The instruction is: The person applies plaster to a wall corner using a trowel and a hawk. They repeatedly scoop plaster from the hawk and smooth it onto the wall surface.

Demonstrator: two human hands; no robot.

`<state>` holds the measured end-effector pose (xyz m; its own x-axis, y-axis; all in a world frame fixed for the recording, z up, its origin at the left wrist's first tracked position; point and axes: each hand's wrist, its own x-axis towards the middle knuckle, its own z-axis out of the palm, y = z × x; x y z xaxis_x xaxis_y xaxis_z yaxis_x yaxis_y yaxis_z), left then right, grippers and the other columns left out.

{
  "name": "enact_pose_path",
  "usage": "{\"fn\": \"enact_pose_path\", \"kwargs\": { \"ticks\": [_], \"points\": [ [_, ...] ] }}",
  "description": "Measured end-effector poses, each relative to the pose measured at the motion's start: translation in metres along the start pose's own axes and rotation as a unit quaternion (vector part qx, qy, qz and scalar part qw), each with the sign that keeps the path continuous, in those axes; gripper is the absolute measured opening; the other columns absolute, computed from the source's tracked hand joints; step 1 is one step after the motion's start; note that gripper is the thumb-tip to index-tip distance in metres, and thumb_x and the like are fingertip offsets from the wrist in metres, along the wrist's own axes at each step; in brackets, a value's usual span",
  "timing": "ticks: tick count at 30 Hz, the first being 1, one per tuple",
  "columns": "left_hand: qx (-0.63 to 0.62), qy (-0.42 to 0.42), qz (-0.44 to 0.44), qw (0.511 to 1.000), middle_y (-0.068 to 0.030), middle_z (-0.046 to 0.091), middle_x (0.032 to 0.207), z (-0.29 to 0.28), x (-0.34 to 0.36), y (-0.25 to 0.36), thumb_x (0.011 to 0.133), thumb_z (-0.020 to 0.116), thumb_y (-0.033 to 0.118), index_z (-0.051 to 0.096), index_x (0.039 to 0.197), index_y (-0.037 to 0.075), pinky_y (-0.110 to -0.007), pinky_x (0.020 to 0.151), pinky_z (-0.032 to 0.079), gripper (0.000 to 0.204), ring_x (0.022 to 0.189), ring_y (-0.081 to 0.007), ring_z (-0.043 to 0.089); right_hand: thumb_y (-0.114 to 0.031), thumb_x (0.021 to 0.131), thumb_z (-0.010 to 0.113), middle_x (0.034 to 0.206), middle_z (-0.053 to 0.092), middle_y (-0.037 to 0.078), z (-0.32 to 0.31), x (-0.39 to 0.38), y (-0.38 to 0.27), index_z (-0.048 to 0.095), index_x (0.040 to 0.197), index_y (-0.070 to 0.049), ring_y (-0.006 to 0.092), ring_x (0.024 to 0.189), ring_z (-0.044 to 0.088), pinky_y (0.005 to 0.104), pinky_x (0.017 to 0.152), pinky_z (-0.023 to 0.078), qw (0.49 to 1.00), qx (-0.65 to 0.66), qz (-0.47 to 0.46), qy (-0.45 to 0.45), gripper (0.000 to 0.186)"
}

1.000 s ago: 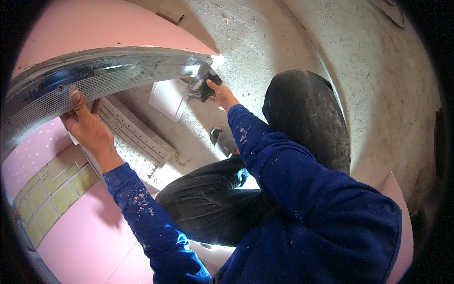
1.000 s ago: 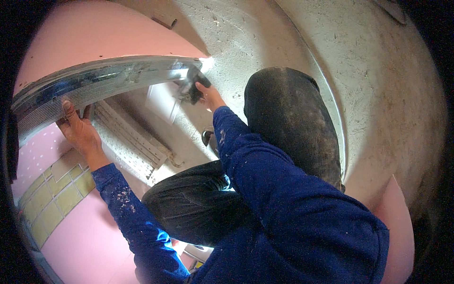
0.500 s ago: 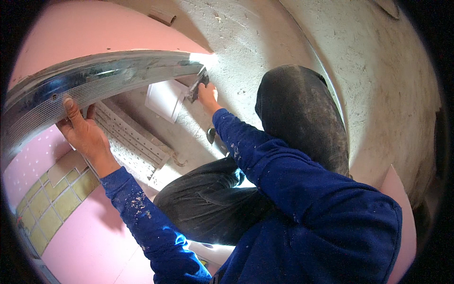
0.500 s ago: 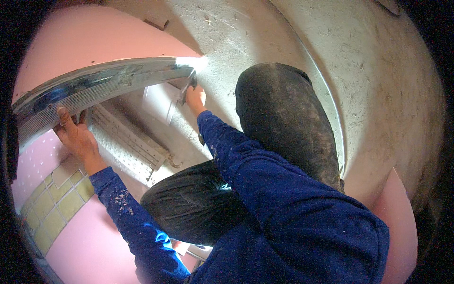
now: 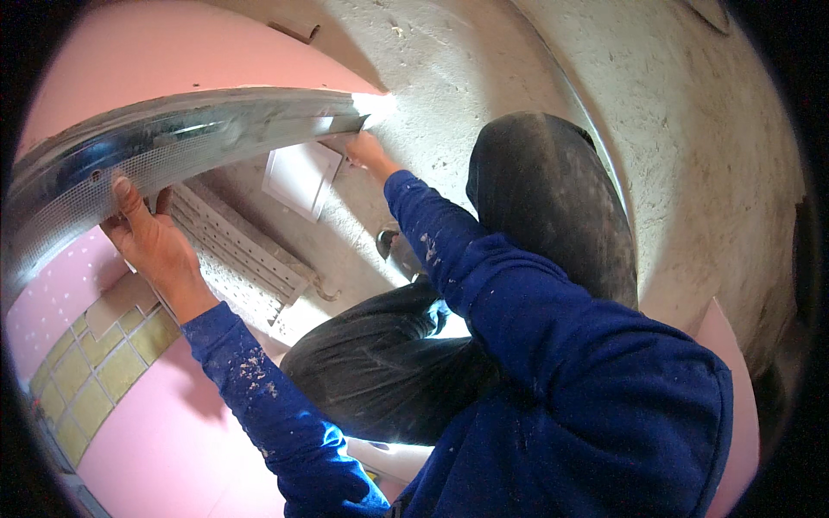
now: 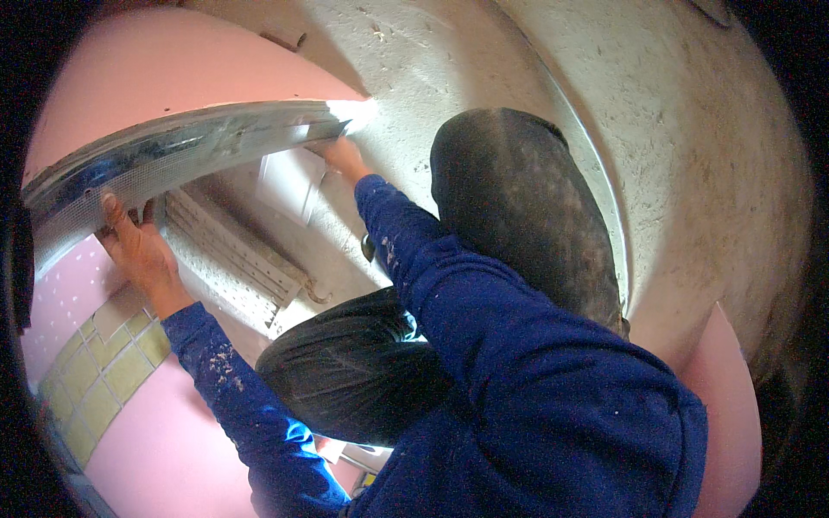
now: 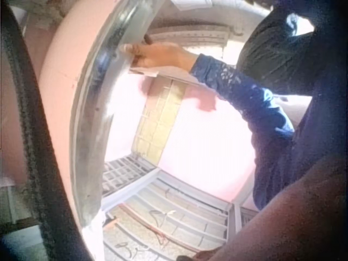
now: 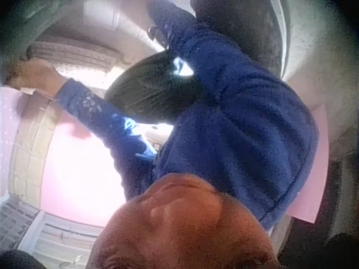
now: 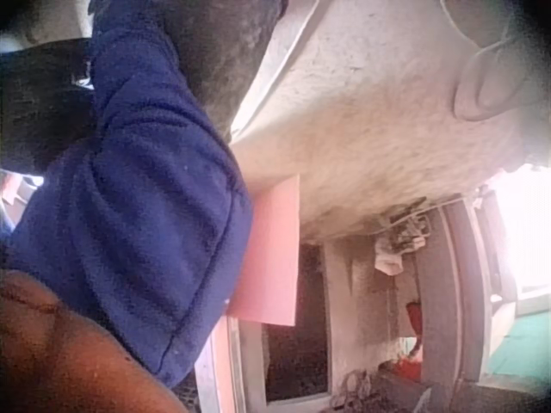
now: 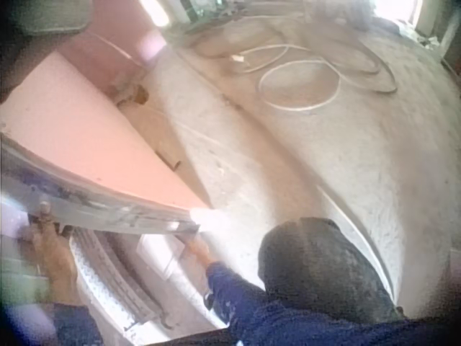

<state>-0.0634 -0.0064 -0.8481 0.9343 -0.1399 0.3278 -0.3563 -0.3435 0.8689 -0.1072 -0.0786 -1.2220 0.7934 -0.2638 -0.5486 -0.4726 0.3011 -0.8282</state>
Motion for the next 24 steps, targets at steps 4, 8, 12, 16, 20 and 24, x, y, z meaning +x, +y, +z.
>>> {"fn": "enact_pose_path", "kwargs": {
  "ticks": [4, 8, 12, 16, 20, 24],
  "points": [
    [0.011, -0.002, 0.004, 1.0, -0.0098, 0.047, 0.138, 0.0, -0.001, 0.0, 0.085, 0.078, 0.043, 0.038, 0.138, 0.01, -0.046, 0.096, 0.052, 0.074, 0.126, -0.0257, 0.048, -0.018, 0.087, 0.056, 0.093, 0.068, 0.019, 0.013, 0.019, 0.019, 0.061, 0.112, 0.005, 0.0324, 0.075, 0.071, 0.0436, 0.061, 0.06, 0.999, -0.026, -0.024, -0.027, 0.034],
    [0.004, 0.005, -0.003, 1.0, -0.0085, 0.048, 0.138, 0.0, -0.001, -0.001, 0.085, 0.079, 0.041, 0.037, 0.139, 0.014, -0.047, 0.095, 0.05, 0.074, 0.123, -0.0265, 0.048, -0.018, 0.088, 0.054, 0.095, 0.068, 0.02, 0.036, 0.02, 0.053, 0.057, 0.118, 0.006, 0.035, 0.075, 0.071, 0.045, 0.064, 0.061, 0.996, 0.054, 0.037, 0.064, 0.039],
    [-0.007, -0.009, 0.004, 1.0, -0.0097, 0.046, 0.139, -0.002, 0.0, -0.001, 0.084, 0.08, 0.041, 0.038, 0.138, 0.01, -0.044, 0.094, 0.055, 0.075, 0.127, -0.0253, 0.049, -0.019, 0.089, 0.052, 0.099, 0.066, 0.022, 0.03, 0.012, 0.05, 0.048, 0.127, 0.005, 0.0343, 0.079, 0.071, 0.0458, 0.065, 0.061, 0.973, 0.172, 0.117, 0.097, 0.045],
    [0.0, -0.016, 0.002, 1.0, -0.0094, 0.047, 0.138, -0.004, 0.0, -0.003, 0.084, 0.08, 0.041, 0.038, 0.139, 0.012, -0.045, 0.094, 0.054, 0.075, 0.126, -0.026, 0.049, -0.017, 0.09, 0.049, 0.103, 0.063, 0.021, 0.014, 0.004, 0.027, 0.044, 0.13, 0.004, 0.0335, 0.084, 0.07, 0.046, 0.059, 0.062, 0.972, 0.17, 0.143, 0.074, 0.045],
    [-0.008, -0.01, 0.004, 1.0, -0.0087, 0.049, 0.136, -0.002, 0.0, -0.003, 0.084, 0.079, 0.04, 0.037, 0.139, 0.015, -0.047, 0.093, 0.052, 0.073, 0.123, -0.0264, 0.049, -0.016, 0.091, 0.048, 0.104, 0.064, 0.019, 0.007, 0.012, 0.028, 0.046, 0.128, 0.003, 0.0328, 0.083, 0.07, 0.0447, 0.058, 0.062, 0.967, 0.217, 0.133, 0.012, 0.042],
    [0.012, 0.006, 0.002, 1.0, -0.0101, 0.048, 0.138, -0.001, 0.0, -0.004, 0.084, 0.079, 0.042, 0.038, 0.138, 0.01, -0.042, 0.091, 0.056, 0.075, 0.126, -0.0246, 0.05, -0.015, 0.091, 0.048, 0.105, 0.064, 0.019, 0.02, 0.019, 0.048, 0.049, 0.125, 0.003, 0.0322, 0.079, 0.07, 0.0437, 0.058, 0.062, 0.989, 0.134, 0.033, 0.047, 0.038]
  ]
}}
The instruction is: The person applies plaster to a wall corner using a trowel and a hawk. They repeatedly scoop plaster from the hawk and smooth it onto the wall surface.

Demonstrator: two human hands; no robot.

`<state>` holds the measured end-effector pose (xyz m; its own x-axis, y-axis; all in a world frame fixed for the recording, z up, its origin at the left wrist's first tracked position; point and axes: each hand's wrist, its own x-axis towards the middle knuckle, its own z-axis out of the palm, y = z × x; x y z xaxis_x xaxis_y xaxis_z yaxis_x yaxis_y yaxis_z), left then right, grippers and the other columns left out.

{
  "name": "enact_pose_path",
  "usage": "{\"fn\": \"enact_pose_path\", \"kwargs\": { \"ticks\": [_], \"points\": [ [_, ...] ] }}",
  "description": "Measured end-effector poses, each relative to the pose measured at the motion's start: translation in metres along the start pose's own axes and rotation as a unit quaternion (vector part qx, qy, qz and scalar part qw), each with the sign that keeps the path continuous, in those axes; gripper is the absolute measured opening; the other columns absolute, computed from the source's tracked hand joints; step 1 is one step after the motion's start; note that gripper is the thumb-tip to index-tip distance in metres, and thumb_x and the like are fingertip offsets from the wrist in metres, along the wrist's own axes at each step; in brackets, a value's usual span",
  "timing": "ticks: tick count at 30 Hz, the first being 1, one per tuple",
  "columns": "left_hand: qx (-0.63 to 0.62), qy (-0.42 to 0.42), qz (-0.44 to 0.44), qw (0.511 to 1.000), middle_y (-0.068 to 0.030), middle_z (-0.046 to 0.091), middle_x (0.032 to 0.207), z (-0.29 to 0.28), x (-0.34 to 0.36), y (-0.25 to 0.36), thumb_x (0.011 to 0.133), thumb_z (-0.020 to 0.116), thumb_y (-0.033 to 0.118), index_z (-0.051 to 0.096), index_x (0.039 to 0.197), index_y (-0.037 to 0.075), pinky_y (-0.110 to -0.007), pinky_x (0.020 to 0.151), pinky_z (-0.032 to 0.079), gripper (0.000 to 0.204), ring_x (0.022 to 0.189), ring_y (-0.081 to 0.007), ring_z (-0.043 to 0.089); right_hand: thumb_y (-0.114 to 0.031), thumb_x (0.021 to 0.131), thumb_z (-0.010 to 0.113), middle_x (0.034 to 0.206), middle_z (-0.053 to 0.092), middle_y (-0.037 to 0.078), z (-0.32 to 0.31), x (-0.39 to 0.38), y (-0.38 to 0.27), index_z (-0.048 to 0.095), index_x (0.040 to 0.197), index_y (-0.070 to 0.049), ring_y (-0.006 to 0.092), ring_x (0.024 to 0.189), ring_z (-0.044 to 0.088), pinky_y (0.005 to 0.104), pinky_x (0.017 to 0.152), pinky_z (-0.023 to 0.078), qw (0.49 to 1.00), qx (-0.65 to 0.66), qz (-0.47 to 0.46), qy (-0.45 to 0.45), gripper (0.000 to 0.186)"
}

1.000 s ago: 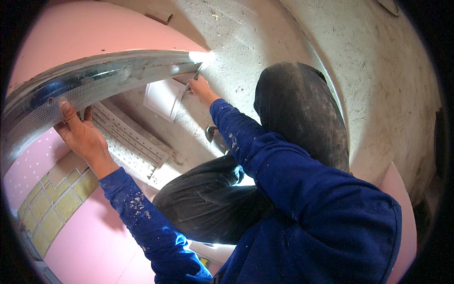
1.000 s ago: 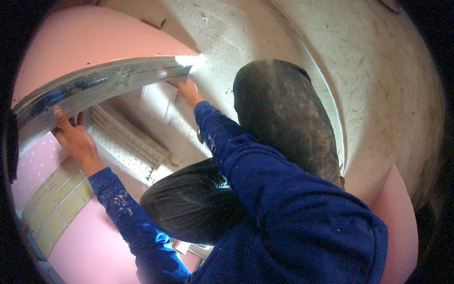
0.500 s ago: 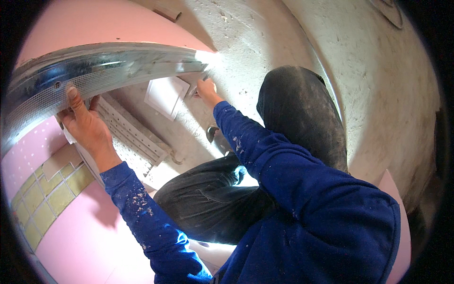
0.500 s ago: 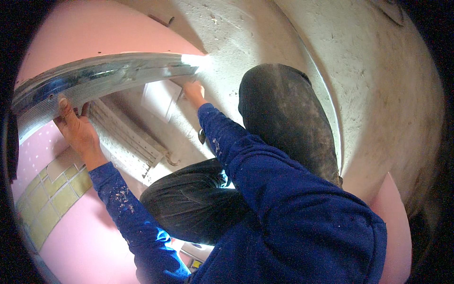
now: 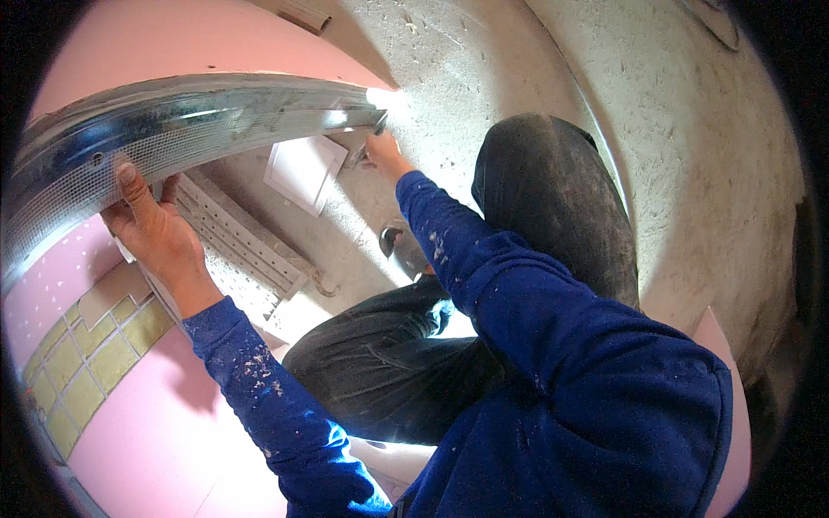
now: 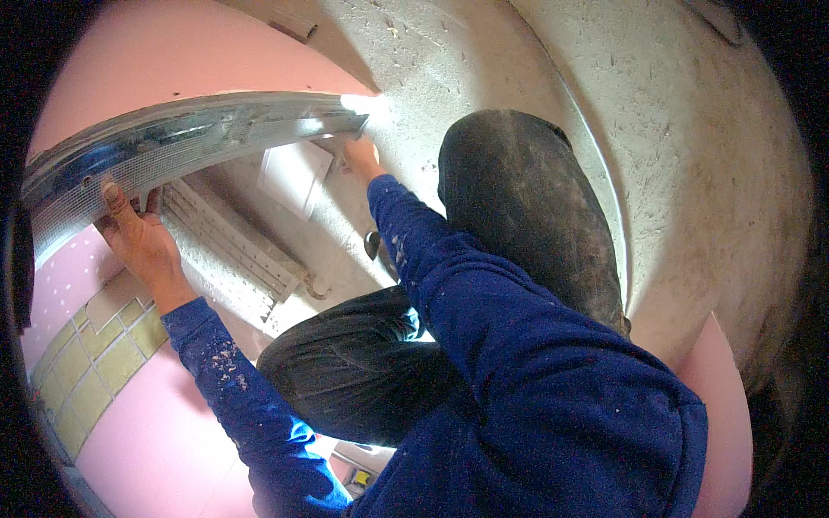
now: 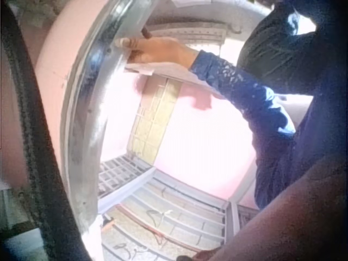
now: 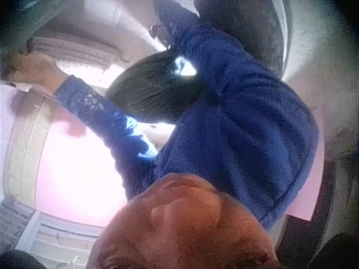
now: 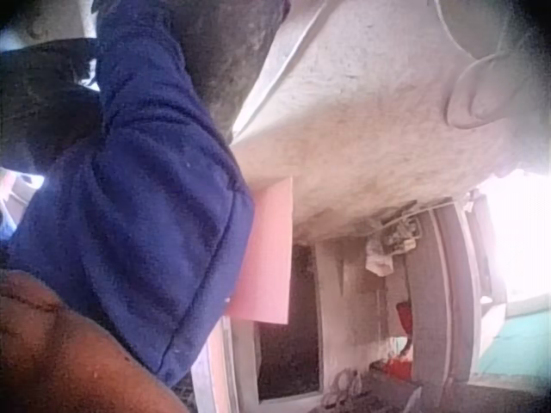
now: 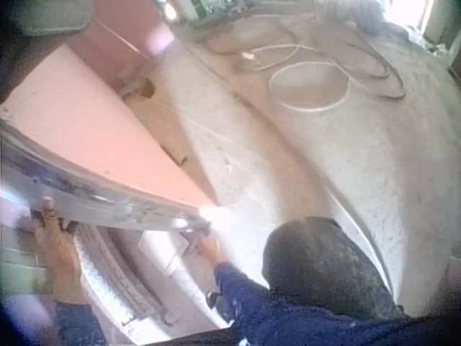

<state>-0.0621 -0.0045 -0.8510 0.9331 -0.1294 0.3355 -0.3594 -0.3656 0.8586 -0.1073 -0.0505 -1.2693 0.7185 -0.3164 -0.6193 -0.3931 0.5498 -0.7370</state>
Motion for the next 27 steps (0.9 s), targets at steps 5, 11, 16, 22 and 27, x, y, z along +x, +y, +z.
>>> {"fn": "enact_pose_path", "kwargs": {
  "ticks": [5, 11, 16, 22, 27],
  "points": [
    [-0.01, -0.001, -0.001, 1.0, -0.0082, 0.05, 0.135, -0.001, 0.0, 0.0, 0.085, 0.079, 0.04, 0.04, 0.137, 0.01, -0.039, 0.087, 0.057, 0.071, 0.123, -0.0224, 0.052, -0.016, 0.092, 0.047, 0.105, 0.065, 0.018, 0.001, 0.0, 0.004, 0.053, 0.123, 0.003, 0.0297, 0.077, 0.071, 0.043, 0.059, 0.062, 0.987, 0.121, 0.105, 0.023, 0.037],
    [-0.026, 0.011, -0.018, 0.999, -0.0058, 0.055, 0.13, 0.005, -0.002, -0.001, 0.084, 0.08, 0.041, 0.046, 0.135, 0.014, -0.038, 0.083, 0.058, 0.067, 0.114, -0.0201, 0.058, -0.018, 0.09, 0.048, 0.102, 0.065, 0.026, 0.018, -0.027, -0.033, 0.052, 0.121, 0.008, 0.0344, 0.079, 0.071, 0.0429, 0.066, 0.06, 0.999, 0.019, 0.046, 0.02, 0.041],
    [-0.019, 0.005, -0.014, 1.0, -0.0042, 0.058, 0.126, 0.006, -0.001, 0.001, 0.084, 0.079, 0.043, 0.05, 0.131, 0.013, -0.035, 0.082, 0.058, 0.063, 0.109, -0.018, 0.06, -0.018, 0.088, 0.049, 0.11, 0.063, 0.036, 0.037, -0.077, -0.084, 0.053, 0.118, 0.013, 0.0465, 0.099, 0.065, 0.0484, 0.091, 0.05, 0.999, -0.011, 0.043, 0.018, 0.044],
    [0.029, -0.005, -0.022, 0.999, -0.0089, 0.059, 0.122, 0.002, -0.002, 0.006, 0.087, 0.076, 0.041, 0.055, 0.124, 0.003, -0.032, 0.082, 0.059, 0.057, 0.108, -0.0186, 0.061, -0.016, 0.091, 0.049, 0.091, 0.063, 0.022, 0.066, -0.153, -0.131, 0.051, 0.111, 0.008, 0.0312, 0.077, 0.066, 0.0422, 0.061, 0.056, 0.992, 0.115, -0.037, 0.03, 0.032],
    [0.209, 0.014, -0.016, 0.978, -0.0098, 0.069, 0.097, -0.004, -0.01, 0.015, 0.088, 0.076, 0.039, 0.062, 0.113, -0.001, -0.032, 0.075, 0.051, 0.049, 0.086, -0.0165, 0.063, -0.02, 0.096, 0.047, 0.093, 0.067, 0.012, 0.02, -0.148, -0.144, 0.061, 0.098, -0.001, 0.0242, 0.085, 0.068, 0.039, 0.071, 0.054, 0.983, 0.157, 0.01, -0.095, 0.023]
  ]
}}
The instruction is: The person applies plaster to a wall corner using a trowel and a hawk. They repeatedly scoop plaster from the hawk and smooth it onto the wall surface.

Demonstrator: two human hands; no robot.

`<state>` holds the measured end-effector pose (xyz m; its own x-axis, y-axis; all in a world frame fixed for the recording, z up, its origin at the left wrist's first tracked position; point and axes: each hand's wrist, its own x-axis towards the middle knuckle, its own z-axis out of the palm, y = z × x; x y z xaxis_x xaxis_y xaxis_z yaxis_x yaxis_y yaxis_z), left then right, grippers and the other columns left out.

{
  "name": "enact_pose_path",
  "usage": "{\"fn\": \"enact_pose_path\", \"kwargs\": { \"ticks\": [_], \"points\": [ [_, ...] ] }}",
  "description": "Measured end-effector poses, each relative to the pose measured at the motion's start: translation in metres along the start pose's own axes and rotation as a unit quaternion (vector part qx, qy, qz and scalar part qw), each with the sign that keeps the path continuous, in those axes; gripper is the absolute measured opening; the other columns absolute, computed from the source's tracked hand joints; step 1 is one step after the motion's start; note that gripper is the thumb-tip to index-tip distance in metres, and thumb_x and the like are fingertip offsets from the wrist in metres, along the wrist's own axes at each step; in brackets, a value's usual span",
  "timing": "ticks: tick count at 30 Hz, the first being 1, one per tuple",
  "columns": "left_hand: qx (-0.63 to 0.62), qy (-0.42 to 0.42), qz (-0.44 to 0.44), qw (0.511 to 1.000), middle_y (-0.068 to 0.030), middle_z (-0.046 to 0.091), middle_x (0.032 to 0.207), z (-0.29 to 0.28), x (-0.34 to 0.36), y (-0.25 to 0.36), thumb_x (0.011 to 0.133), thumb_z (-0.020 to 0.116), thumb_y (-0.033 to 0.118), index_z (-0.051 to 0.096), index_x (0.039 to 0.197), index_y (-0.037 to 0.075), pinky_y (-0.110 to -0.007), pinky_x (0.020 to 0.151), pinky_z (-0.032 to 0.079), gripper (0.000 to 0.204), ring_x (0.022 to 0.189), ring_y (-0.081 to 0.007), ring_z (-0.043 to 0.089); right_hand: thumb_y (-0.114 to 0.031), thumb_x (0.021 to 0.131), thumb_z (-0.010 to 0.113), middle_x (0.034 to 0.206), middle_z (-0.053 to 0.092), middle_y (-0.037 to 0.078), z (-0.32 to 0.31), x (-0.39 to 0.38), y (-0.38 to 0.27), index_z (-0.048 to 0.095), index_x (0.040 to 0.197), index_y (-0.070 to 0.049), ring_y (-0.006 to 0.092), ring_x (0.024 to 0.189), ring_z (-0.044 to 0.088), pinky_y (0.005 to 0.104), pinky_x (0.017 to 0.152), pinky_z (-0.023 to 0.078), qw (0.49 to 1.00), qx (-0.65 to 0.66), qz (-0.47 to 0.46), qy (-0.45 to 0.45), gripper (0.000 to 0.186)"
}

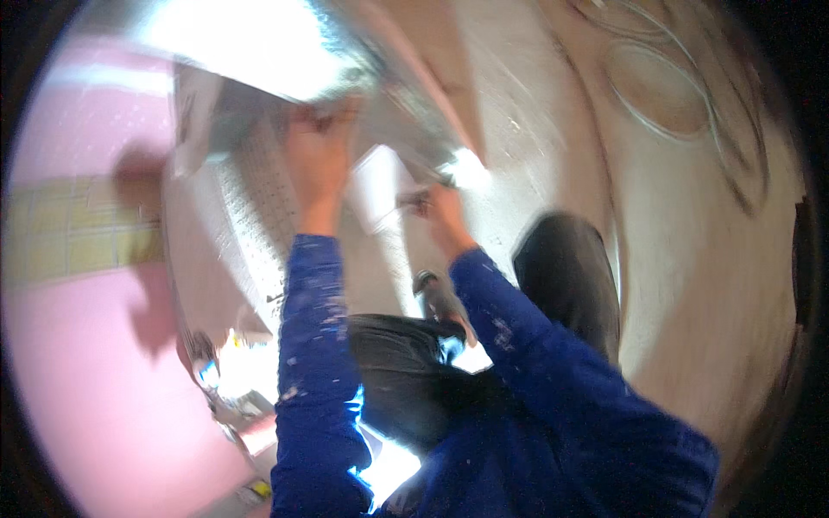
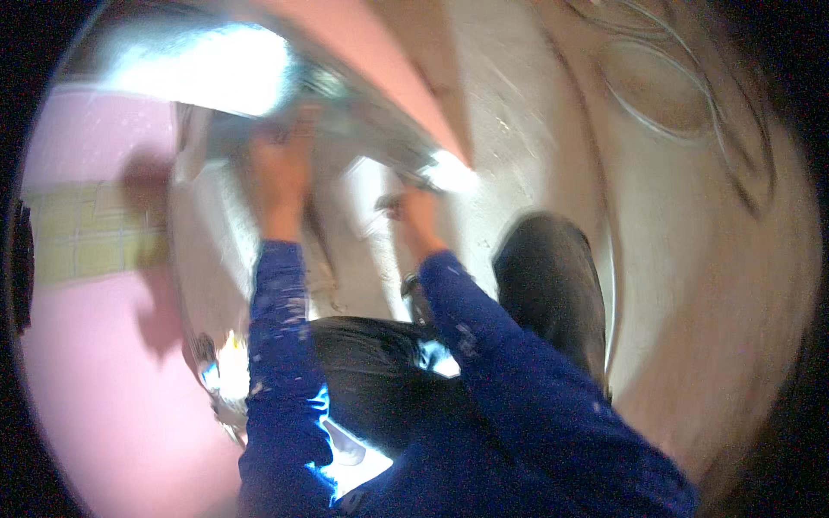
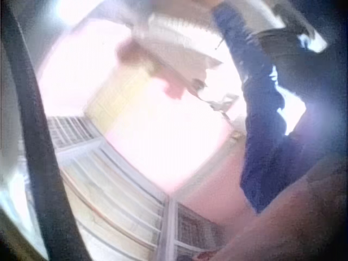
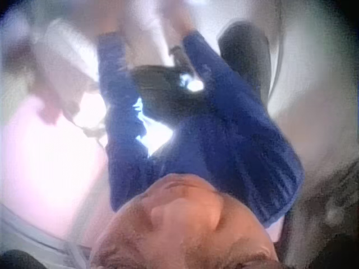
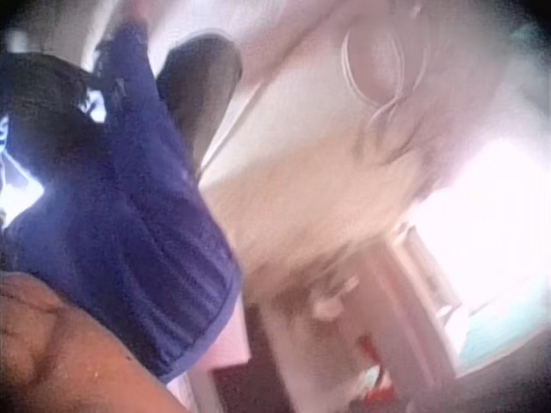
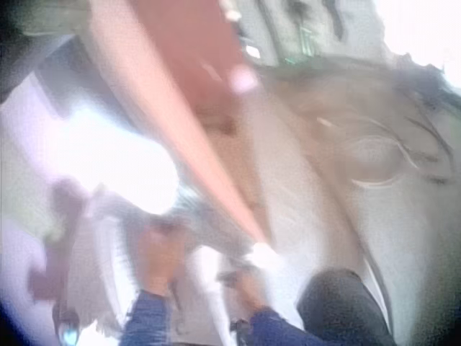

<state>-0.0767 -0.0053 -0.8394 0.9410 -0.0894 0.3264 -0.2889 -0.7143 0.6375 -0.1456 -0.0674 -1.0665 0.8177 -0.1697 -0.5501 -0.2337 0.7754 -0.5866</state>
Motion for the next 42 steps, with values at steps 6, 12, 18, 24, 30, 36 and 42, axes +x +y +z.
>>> {"fn": "enact_pose_path", "kwargs": {
  "ticks": [6, 12, 18, 24, 30, 36, 42],
  "points": [
    [-0.173, -0.066, 0.056, 0.981, -0.0193, 0.056, 0.139, -0.013, 0.005, 0.004, 0.079, 0.081, 0.048, 0.043, 0.149, 0.011, -0.037, 0.095, 0.051, 0.088, 0.118, -0.0286, 0.062, -0.021, 0.095, 0.055, 0.113, 0.061, 0.013, 0.005, -0.019, -0.046, 0.056, 0.113, -0.001, 0.03, 0.101, 0.062, 0.0447, 0.083, 0.051, 0.986, 0.105, -0.001, -0.133, 0.027],
    [-0.067, -0.179, -0.037, 0.981, -0.0138, 0.063, 0.131, -0.093, 0.015, -0.055, 0.086, 0.072, 0.053, 0.053, 0.142, 0.009, -0.038, 0.101, 0.047, 0.073, 0.12, -0.0276, 0.061, -0.019, 0.091, 0.06, 0.114, 0.062, 0.013, -0.053, -0.092, -0.082, 0.055, 0.122, -0.001, 0.0308, 0.101, 0.063, 0.0432, 0.08, 0.052, 0.984, -0.032, 0.085, -0.152, 0.036],
    [-0.269, 0.082, -0.197, 0.939, -0.0088, 0.073, 0.093, -0.144, 0.024, -0.166, 0.089, 0.065, 0.027, 0.07, 0.106, 0.001, -0.033, 0.074, 0.054, 0.031, 0.082, -0.0208, 0.071, -0.024, 0.093, 0.062, 0.087, 0.064, 0.009, -0.104, -0.091, -0.093, 0.061, 0.111, 0.004, 0.0252, 0.078, 0.067, 0.0367, 0.067, 0.056, 0.925, -0.364, 0.0, -0.106, 0.034],
    [-0.173, 0.114, -0.238, 0.949, -0.0128, 0.072, 0.08, -0.15, 0.014, -0.291, 0.091, 0.061, 0.024, 0.072, 0.092, -0.001, -0.035, 0.07, 0.053, 0.028, 0.074, -0.0236, 0.07, -0.025, 0.095, 0.062, 0.093, 0.07, 0.015, -0.136, -0.061, -0.105, 0.064, 0.108, 0.008, 0.022, 0.076, 0.069, 0.036, 0.069, 0.055, 0.751, -0.635, -0.056, -0.171, 0.036],
    [0.031, 0.147, -0.183, 0.972, -0.0216, 0.07, 0.092, -0.144, 0.069, -0.376, 0.09, 0.058, 0.038, 0.071, 0.093, 0.0, -0.046, 0.083, 0.05, 0.041, 0.089, -0.0394, 0.066, -0.019, 0.095, 0.059, 0.105, 0.068, 0.023, -0.084, -0.037, -0.139, 0.063, 0.117, 0.002, 0.0369, 0.09, 0.067, 0.043, 0.081, 0.052, 0.499, -0.761, -0.194, -0.365, 0.031],
    [-0.016, 0.207, -0.172, 0.963, -0.0217, 0.07, 0.103, -0.166, 0.139, -0.402, 0.09, 0.06, 0.036, 0.068, 0.105, 0.0, -0.045, 0.086, 0.05, 0.04, 0.097, -0.0386, 0.066, -0.01, 0.094, 0.055, 0.1, 0.066, 0.023, -0.06, -0.018, -0.109, 0.067, 0.113, -0.002, 0.0402, 0.092, 0.063, 0.0486, 0.081, 0.051, 0.438, -0.808, -0.156, -0.362, 0.025],
    [-0.027, 0.255, -0.193, 0.947, -0.0239, 0.068, 0.113, -0.213, 0.241, -0.485, 0.086, 0.063, 0.036, 0.059, 0.121, -0.001, -0.044, 0.096, 0.048, 0.051, 0.109, -0.0393, 0.064, -0.013, 0.09, 0.056, 0.105, 0.065, 0.027, -0.071, -0.032, -0.069, 0.066, 0.102, 0.003, 0.0458, 0.102, 0.061, 0.052, 0.089, 0.049, 0.526, -0.804, -0.012, -0.275, 0.023]
  ]
}}
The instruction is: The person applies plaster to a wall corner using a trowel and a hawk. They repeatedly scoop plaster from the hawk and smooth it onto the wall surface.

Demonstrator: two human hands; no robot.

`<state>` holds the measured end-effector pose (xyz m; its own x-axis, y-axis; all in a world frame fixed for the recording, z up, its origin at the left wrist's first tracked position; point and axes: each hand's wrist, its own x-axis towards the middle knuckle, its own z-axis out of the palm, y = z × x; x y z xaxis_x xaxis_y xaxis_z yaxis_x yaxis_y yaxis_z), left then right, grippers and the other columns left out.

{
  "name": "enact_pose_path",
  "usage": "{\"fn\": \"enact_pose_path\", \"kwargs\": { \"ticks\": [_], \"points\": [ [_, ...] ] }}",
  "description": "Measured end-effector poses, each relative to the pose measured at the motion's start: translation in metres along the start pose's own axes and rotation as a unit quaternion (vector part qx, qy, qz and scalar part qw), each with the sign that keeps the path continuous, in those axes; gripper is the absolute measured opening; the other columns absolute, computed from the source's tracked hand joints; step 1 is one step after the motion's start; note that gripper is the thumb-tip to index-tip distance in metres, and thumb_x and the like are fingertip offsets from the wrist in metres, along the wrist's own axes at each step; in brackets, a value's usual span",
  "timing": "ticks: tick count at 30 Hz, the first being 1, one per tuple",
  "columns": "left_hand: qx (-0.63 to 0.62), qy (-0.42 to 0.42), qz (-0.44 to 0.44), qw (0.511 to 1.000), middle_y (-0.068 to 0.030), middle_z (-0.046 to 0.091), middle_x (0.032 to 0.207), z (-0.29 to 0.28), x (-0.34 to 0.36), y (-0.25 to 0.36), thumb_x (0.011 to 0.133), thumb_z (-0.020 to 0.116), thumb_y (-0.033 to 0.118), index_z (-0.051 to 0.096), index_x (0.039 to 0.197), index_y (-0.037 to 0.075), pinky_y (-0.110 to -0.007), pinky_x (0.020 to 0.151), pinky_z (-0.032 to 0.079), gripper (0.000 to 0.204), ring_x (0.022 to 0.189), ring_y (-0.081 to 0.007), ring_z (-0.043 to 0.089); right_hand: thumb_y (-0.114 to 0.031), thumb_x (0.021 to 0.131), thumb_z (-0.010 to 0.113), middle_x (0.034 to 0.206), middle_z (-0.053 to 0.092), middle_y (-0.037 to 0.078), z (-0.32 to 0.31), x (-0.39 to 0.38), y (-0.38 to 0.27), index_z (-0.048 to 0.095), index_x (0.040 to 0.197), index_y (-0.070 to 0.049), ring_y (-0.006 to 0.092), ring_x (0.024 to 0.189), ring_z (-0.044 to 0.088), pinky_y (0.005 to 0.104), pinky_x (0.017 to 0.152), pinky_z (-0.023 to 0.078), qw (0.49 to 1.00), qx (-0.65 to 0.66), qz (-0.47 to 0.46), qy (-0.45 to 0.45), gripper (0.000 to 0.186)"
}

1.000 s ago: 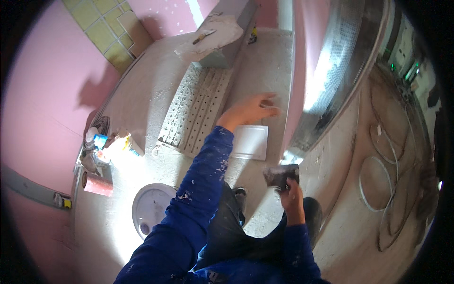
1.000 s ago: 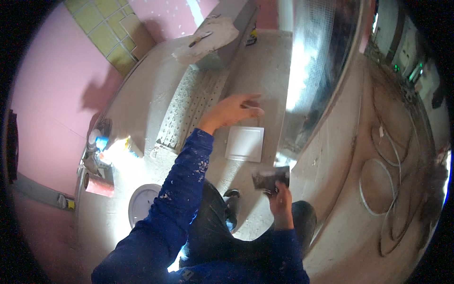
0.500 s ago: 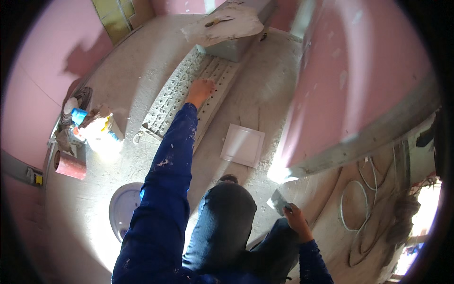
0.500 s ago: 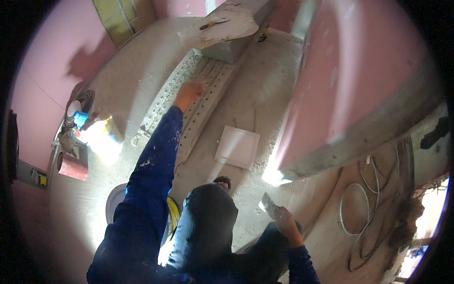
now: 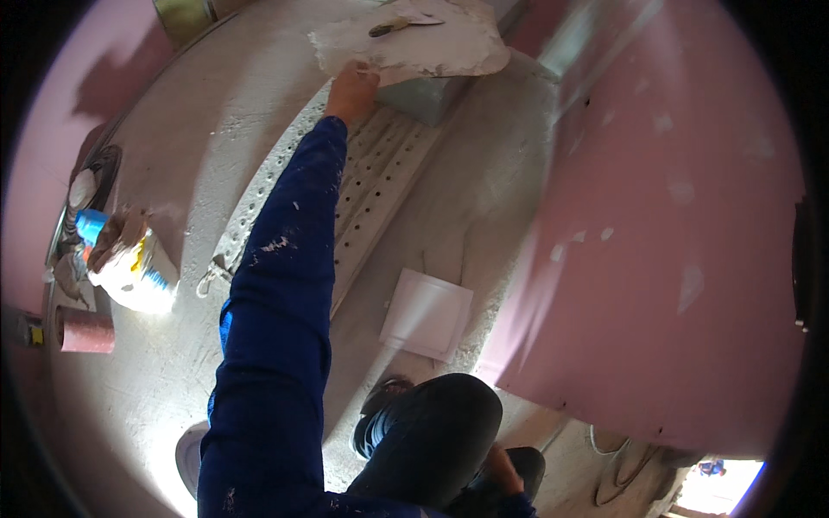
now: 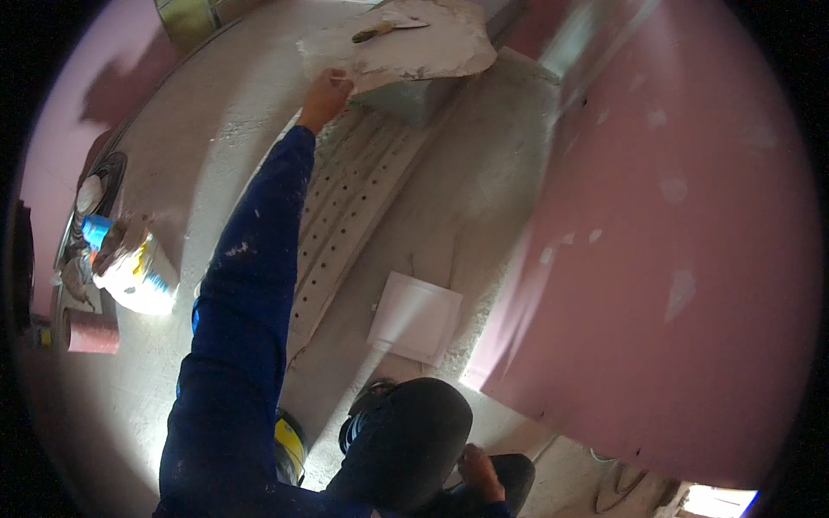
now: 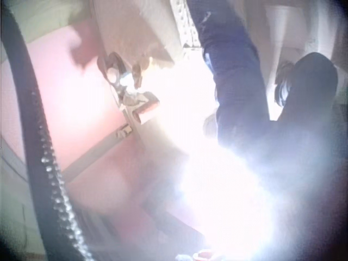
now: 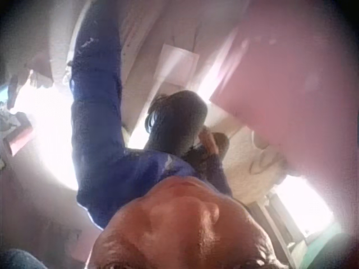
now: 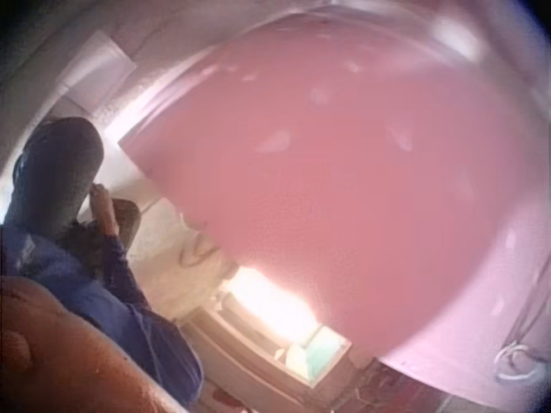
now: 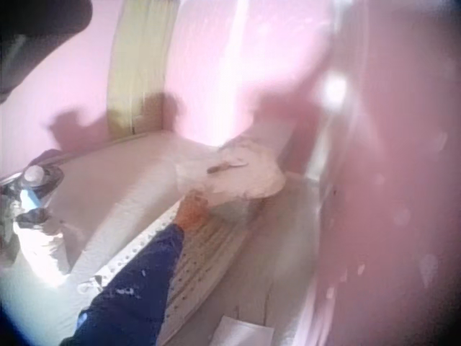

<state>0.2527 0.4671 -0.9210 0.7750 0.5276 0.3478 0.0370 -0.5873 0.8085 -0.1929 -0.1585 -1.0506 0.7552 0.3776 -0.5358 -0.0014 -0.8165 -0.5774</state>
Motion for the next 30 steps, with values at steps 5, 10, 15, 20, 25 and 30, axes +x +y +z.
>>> {"fn": "enact_pose_path", "kwargs": {
  "ticks": [5, 10, 15, 20, 25, 30],
  "points": [
    [0.063, 0.065, 0.027, 0.996, -0.0221, 0.065, 0.123, 0.043, 0.11, -0.046, 0.084, 0.064, 0.035, 0.047, 0.136, 0.003, -0.044, 0.101, 0.046, 0.064, 0.112, -0.0414, 0.062, -0.014, 0.091, 0.055, 0.11, 0.065, 0.027, -0.003, -0.001, -0.02, 0.064, 0.107, 0.004, 0.045, 0.105, 0.061, 0.0505, 0.09, 0.049, 0.995, 0.033, 0.096, -0.008, 0.026],
    [0.12, 0.06, -0.023, 0.991, -0.0249, 0.059, 0.132, 0.053, 0.165, -0.045, 0.084, 0.064, 0.037, 0.047, 0.14, 0.006, -0.049, 0.107, 0.041, 0.067, 0.123, -0.0423, 0.055, -0.005, 0.083, 0.051, 0.109, 0.066, 0.027, 0.0, 0.024, -0.02, 0.062, 0.116, 0.001, 0.0471, 0.105, 0.061, 0.0488, 0.088, 0.052, 0.985, 0.053, 0.161, 0.015, 0.035],
    [0.263, -0.008, -0.037, 0.964, -0.0242, 0.057, 0.134, 0.061, 0.175, -0.035, 0.086, 0.062, 0.046, 0.05, 0.139, 0.004, -0.05, 0.107, 0.04, 0.069, 0.127, -0.0411, 0.053, -0.008, 0.085, 0.052, 0.099, 0.069, 0.026, 0.01, 0.029, -0.004, 0.062, 0.112, 0.002, 0.0455, 0.097, 0.065, 0.0466, 0.081, 0.053, 0.981, 0.049, 0.188, 0.023, 0.03],
    [0.237, 0.006, -0.079, 0.968, -0.0216, 0.067, 0.116, 0.085, 0.223, -0.054, 0.086, 0.065, 0.05, 0.062, 0.121, 0.001, -0.045, 0.095, 0.049, 0.061, 0.112, -0.0377, 0.063, -0.016, 0.089, 0.058, 0.097, 0.069, 0.026, 0.017, 0.032, 0.013, 0.063, 0.11, 0.003, 0.0414, 0.094, 0.067, 0.0461, 0.079, 0.053, 0.98, 0.071, 0.177, 0.061, 0.028],
    [-0.054, -0.074, -0.192, 0.977, -0.0143, 0.072, 0.09, 0.092, 0.216, -0.038, 0.085, 0.069, 0.043, 0.07, 0.087, 0.003, -0.034, 0.066, 0.051, 0.04, 0.079, -0.0225, 0.068, -0.014, 0.089, 0.057, 0.104, 0.069, 0.026, 0.016, 0.029, 0.009, 0.063, 0.113, 0.003, 0.041, 0.102, 0.066, 0.0446, 0.086, 0.052, 0.969, 0.085, 0.225, 0.051, 0.03],
    [-0.367, -0.016, -0.131, 0.921, -0.0085, 0.069, 0.096, 0.055, 0.099, 0.018, 0.093, 0.061, 0.025, 0.063, 0.106, 0.002, -0.032, 0.066, 0.047, 0.027, 0.082, -0.0161, 0.063, -0.022, 0.094, 0.06, 0.102, 0.07, 0.024, 0.008, 0.022, -0.005, 0.062, 0.116, 0.003, 0.0391, 0.094, 0.068, 0.0451, 0.081, 0.052, 0.979, 0.103, 0.159, 0.076, 0.033]
  ]
}}
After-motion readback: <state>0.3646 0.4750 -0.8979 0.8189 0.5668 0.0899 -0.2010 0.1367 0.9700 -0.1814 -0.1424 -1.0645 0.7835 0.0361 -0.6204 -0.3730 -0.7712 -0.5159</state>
